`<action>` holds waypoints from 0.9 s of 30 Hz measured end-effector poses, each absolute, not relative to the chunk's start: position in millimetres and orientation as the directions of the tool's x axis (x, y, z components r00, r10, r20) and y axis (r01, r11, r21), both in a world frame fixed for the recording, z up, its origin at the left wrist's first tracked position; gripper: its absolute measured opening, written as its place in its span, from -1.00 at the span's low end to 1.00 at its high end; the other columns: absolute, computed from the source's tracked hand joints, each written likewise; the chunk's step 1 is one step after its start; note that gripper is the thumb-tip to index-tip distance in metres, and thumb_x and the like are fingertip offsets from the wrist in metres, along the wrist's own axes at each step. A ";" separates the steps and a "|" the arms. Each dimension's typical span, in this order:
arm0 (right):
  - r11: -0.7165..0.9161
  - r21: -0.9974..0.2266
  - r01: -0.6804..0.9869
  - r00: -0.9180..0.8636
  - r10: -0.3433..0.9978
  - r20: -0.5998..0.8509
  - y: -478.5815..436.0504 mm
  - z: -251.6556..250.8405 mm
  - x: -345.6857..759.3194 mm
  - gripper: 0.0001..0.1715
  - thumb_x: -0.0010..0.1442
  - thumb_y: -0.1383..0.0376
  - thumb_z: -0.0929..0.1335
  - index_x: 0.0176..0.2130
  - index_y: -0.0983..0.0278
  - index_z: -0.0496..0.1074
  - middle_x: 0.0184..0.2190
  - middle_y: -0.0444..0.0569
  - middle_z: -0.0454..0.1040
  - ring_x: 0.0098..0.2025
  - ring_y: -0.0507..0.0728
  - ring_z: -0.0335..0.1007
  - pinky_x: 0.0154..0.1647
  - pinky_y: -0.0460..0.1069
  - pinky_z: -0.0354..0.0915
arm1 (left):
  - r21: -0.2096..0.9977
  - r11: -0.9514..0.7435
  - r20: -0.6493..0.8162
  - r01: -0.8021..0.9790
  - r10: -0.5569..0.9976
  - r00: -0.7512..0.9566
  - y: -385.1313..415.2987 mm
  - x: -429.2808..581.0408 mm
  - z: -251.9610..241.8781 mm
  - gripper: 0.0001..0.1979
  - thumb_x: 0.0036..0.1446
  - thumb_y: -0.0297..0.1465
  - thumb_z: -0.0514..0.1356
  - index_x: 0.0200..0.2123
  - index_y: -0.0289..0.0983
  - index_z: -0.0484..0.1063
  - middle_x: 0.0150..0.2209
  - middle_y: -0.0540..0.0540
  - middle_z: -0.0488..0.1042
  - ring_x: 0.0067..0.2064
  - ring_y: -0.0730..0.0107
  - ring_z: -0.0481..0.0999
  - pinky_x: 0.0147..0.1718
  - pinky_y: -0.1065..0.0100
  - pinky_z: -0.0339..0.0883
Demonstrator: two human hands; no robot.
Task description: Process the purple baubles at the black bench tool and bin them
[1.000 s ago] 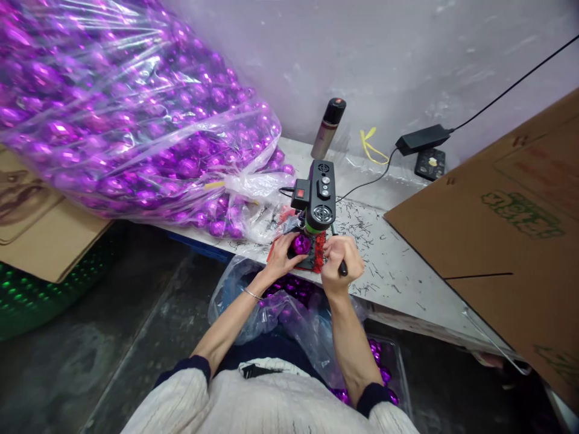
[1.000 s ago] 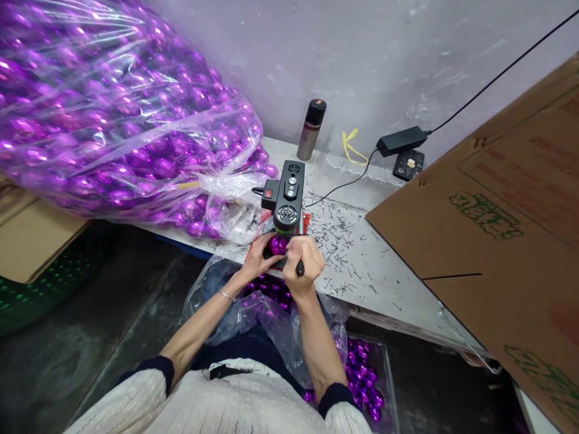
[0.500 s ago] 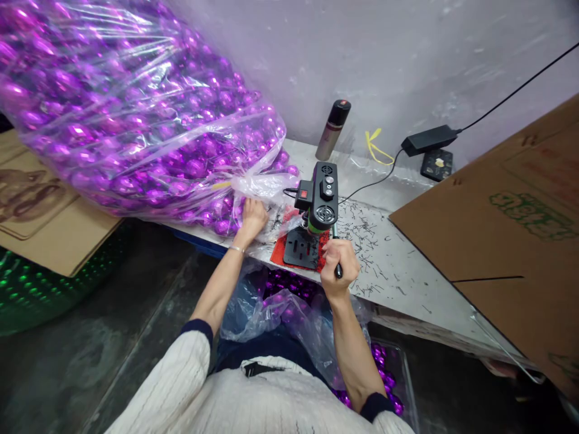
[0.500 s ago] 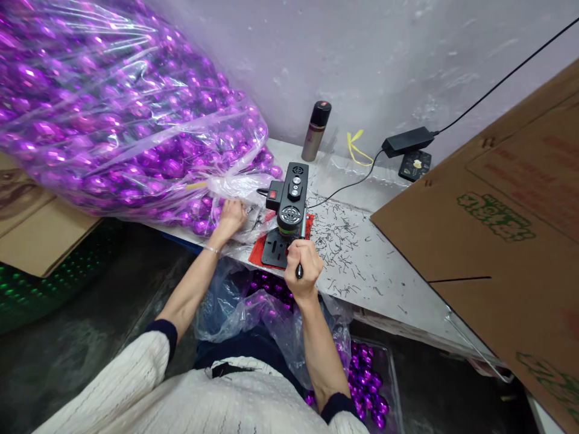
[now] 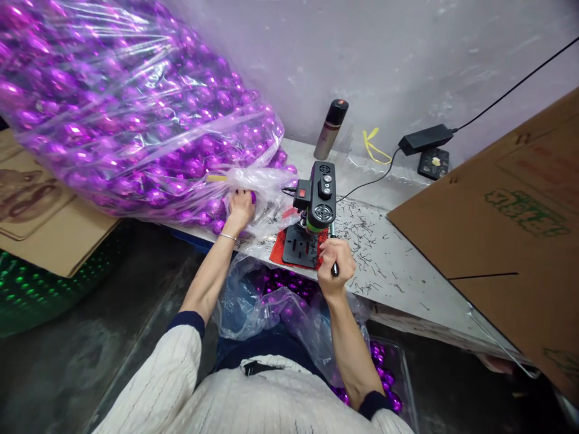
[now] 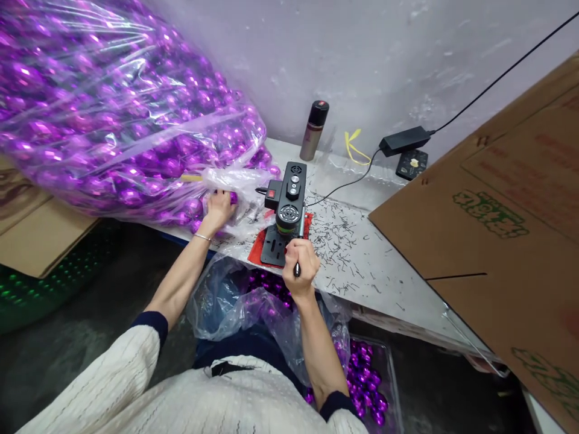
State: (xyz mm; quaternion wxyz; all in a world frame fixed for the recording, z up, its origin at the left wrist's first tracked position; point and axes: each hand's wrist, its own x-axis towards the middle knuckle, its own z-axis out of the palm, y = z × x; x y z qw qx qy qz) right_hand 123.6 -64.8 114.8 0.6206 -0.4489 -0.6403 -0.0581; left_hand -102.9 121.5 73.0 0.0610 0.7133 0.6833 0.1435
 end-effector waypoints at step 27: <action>0.587 -0.467 0.661 0.149 0.508 0.849 -48.0 147.7 134.3 -0.66 0.34 0.39 0.25 -0.48 0.20 0.26 -0.56 -0.17 0.34 -0.48 0.01 0.33 -0.43 -0.03 0.21 | 0.785 0.365 -0.291 -0.501 0.931 0.223 -11.9 -36.8 53.4 -0.65 0.22 -0.17 0.22 -0.01 -0.21 0.48 -0.02 -0.16 0.63 0.05 0.10 0.63 0.12 -0.01 0.49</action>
